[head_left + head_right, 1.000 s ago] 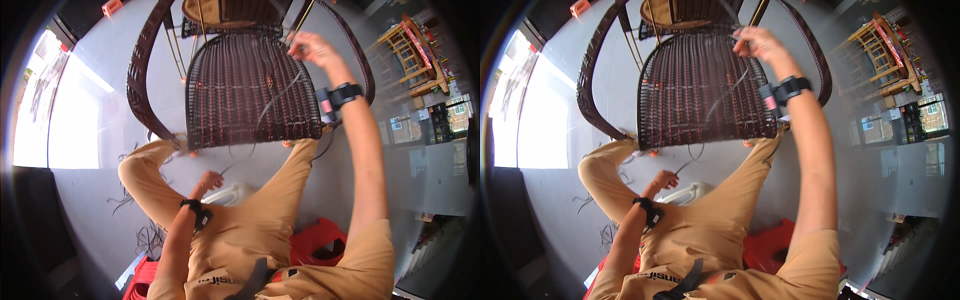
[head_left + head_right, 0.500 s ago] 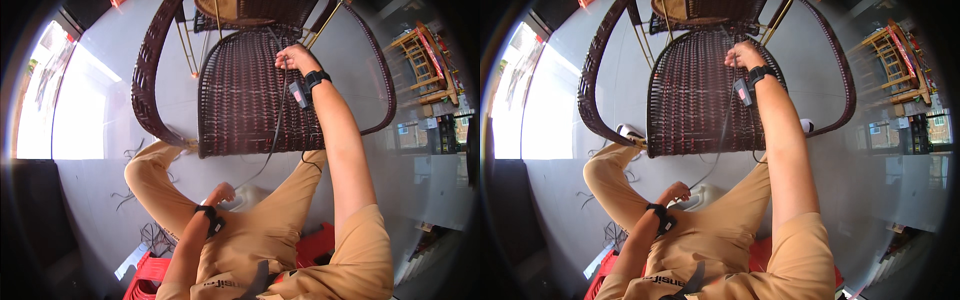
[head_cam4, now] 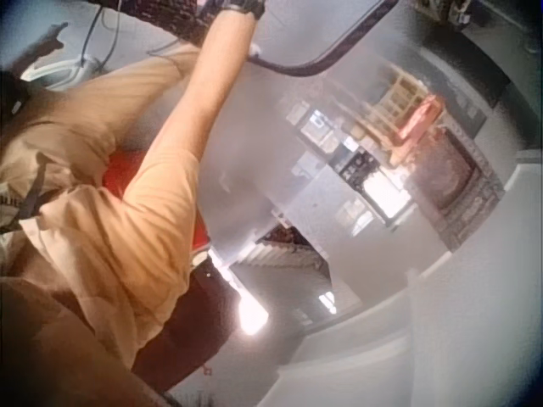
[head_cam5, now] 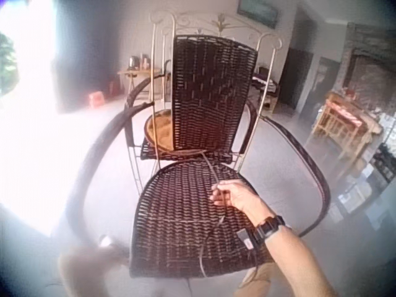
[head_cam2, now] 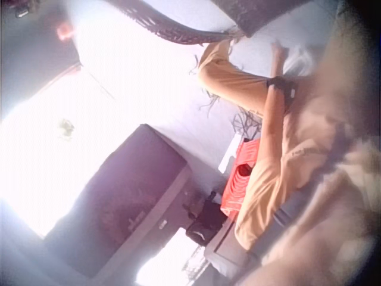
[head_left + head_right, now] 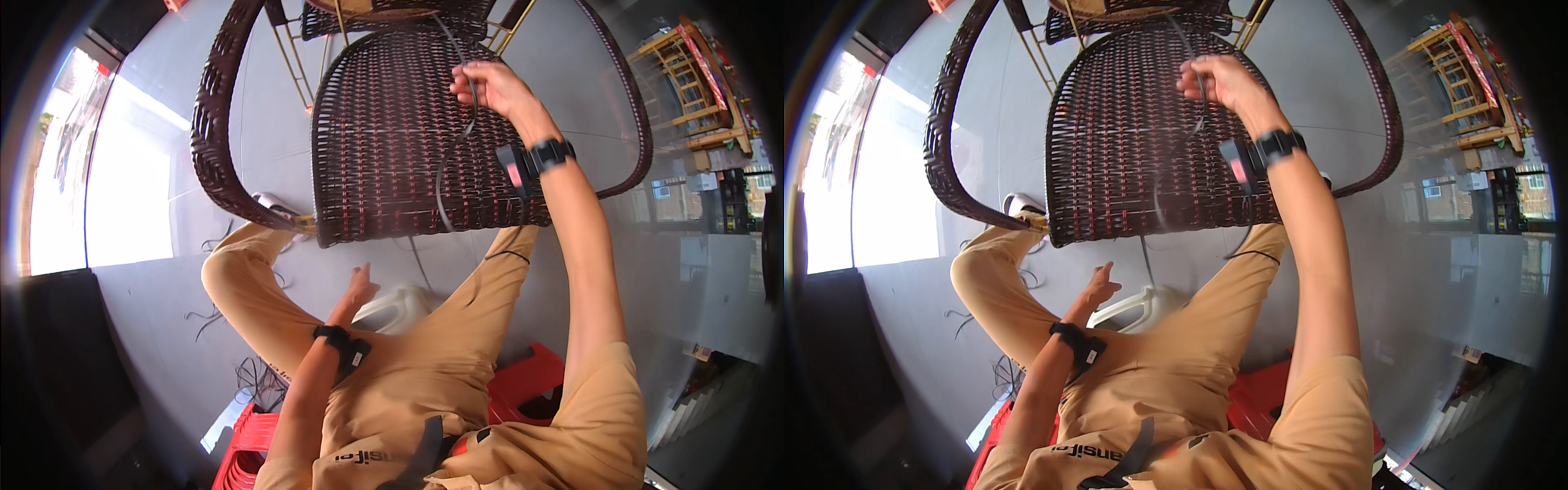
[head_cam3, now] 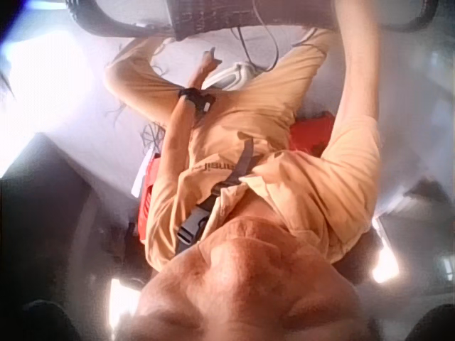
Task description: The person repairs a wicker chair by threading plastic strips through the frame and securing them using a lighter to melt the ends together.
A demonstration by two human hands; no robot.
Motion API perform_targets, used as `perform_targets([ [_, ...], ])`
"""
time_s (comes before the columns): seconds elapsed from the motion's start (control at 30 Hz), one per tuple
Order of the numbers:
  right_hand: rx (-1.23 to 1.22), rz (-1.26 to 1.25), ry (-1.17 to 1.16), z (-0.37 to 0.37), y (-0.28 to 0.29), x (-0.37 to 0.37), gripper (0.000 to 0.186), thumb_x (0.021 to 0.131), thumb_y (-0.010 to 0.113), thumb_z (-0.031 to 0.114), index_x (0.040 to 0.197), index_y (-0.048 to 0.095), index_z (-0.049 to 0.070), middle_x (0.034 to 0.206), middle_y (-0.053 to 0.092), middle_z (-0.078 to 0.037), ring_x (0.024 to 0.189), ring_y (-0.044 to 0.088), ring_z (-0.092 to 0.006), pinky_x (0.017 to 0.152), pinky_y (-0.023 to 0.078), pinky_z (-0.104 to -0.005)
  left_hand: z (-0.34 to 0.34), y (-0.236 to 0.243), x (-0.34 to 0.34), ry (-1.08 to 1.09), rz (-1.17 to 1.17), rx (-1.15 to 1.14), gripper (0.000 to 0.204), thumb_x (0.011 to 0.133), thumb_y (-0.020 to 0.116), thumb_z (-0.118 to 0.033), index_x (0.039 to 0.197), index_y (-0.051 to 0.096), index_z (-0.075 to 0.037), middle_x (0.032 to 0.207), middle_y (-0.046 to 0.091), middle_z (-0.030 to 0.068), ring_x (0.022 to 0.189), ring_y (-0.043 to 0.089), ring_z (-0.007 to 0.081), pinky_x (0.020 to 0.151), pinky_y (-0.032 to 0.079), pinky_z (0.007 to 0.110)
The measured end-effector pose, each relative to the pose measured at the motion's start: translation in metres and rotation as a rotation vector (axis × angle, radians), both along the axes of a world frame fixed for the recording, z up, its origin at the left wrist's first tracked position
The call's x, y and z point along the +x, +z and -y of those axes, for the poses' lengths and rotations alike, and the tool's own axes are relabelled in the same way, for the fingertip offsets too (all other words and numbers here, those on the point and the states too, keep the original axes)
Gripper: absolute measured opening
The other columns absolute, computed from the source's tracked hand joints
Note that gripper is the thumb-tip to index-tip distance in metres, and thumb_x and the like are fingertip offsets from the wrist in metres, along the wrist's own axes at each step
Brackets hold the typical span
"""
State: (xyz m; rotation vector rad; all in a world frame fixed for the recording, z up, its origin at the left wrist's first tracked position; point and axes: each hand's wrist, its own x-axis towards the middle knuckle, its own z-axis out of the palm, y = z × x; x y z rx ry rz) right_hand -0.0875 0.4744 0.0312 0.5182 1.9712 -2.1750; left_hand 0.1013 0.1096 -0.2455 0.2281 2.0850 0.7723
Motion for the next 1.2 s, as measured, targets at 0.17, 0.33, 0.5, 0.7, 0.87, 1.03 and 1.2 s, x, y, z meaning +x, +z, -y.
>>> perform_targets([
  [0.17,-0.151,0.021,0.045,0.019,0.035,0.158,0.02,0.09,0.052,0.014,0.095,0.063,-0.001,0.069,0.061,-0.003,0.05,0.053,-0.0065,0.043,0.041,-0.0174,0.006,0.102,-0.036,0.067,0.243,0.499,0.032,0.087,0.056,-0.016,0.115,0.058,0.0,0.098,0.064,0.0083,0.089,0.058,0.02,0.078,0.046,0.029],
  [0.33,-0.131,0.036,-0.094,0.089,0.004,0.277,0.021,0.091,0.053,0.017,0.099,0.064,0.002,0.067,0.062,-0.003,0.052,0.058,-0.0061,0.043,0.044,-0.0166,0.022,0.17,-0.048,0.139,-0.094,0.627,0.024,0.089,0.05,-0.008,0.105,0.061,0.006,0.092,0.066,0.0113,0.08,0.06,0.0164,0.073,0.049,0.029],
  [0.5,-0.288,0.045,-0.271,0.164,-0.026,0.299,0.023,0.093,0.05,0.015,0.104,0.06,-0.002,0.079,0.064,-0.008,0.07,0.064,-0.0136,0.067,0.052,-0.0223,-0.035,0.265,-0.031,0.152,0.143,0.823,0.037,0.093,0.053,-0.013,0.123,0.048,0.007,0.108,0.062,0.0131,0.098,0.059,0.0177,0.089,0.045,0.029],
  [0.7,-0.4,-0.035,-0.29,0.198,-0.039,0.302,0.02,0.093,0.046,0.007,0.103,0.057,-0.006,0.077,0.062,-0.007,0.069,0.061,-0.0114,0.062,0.047,-0.0205,-0.074,0.261,0.004,0.51,0.342,0.887,0.033,0.093,0.053,-0.023,0.112,0.056,0.003,0.097,0.066,0.012,0.085,0.063,0.0168,0.082,0.05,0.029],
  [0.87,-0.134,-0.06,-0.192,0.186,-0.055,0.31,0.017,0.092,0.047,0.006,0.099,0.057,-0.006,0.077,0.062,-0.005,0.072,0.057,-0.0087,0.065,0.045,-0.0212,-0.088,0.242,0.008,0.565,0.363,0.875,0.028,0.093,0.053,-0.022,0.102,0.061,0.004,0.087,0.066,0.0104,0.078,0.063,0.0156,0.076,0.05,0.027],
  [1.03,-0.152,-0.076,-0.516,0.179,-0.065,0.303,0.022,0.091,0.052,0.01,0.109,0.055,-0.002,0.09,0.059,-0.002,0.081,0.052,-0.0066,0.07,0.043,-0.0214,-0.085,0.224,0.014,0.466,0.327,0.803,0.023,0.094,0.052,-0.018,0.099,0.061,0.002,0.084,0.066,0.0111,0.075,0.065,0.0184,0.075,0.053,0.028],
  [1.2,-0.108,-0.002,-0.4,0.16,-0.065,0.293,0.021,0.092,0.054,0.013,0.106,0.06,-0.002,0.092,0.06,-0.003,0.083,0.054,-0.0071,0.071,0.043,-0.0194,-0.082,0.209,0.026,0.458,0.371,0.761,0.024,0.093,0.052,-0.017,0.098,0.06,0.005,0.085,0.065,0.0101,0.078,0.065,0.0175,0.077,0.053,0.029],
])
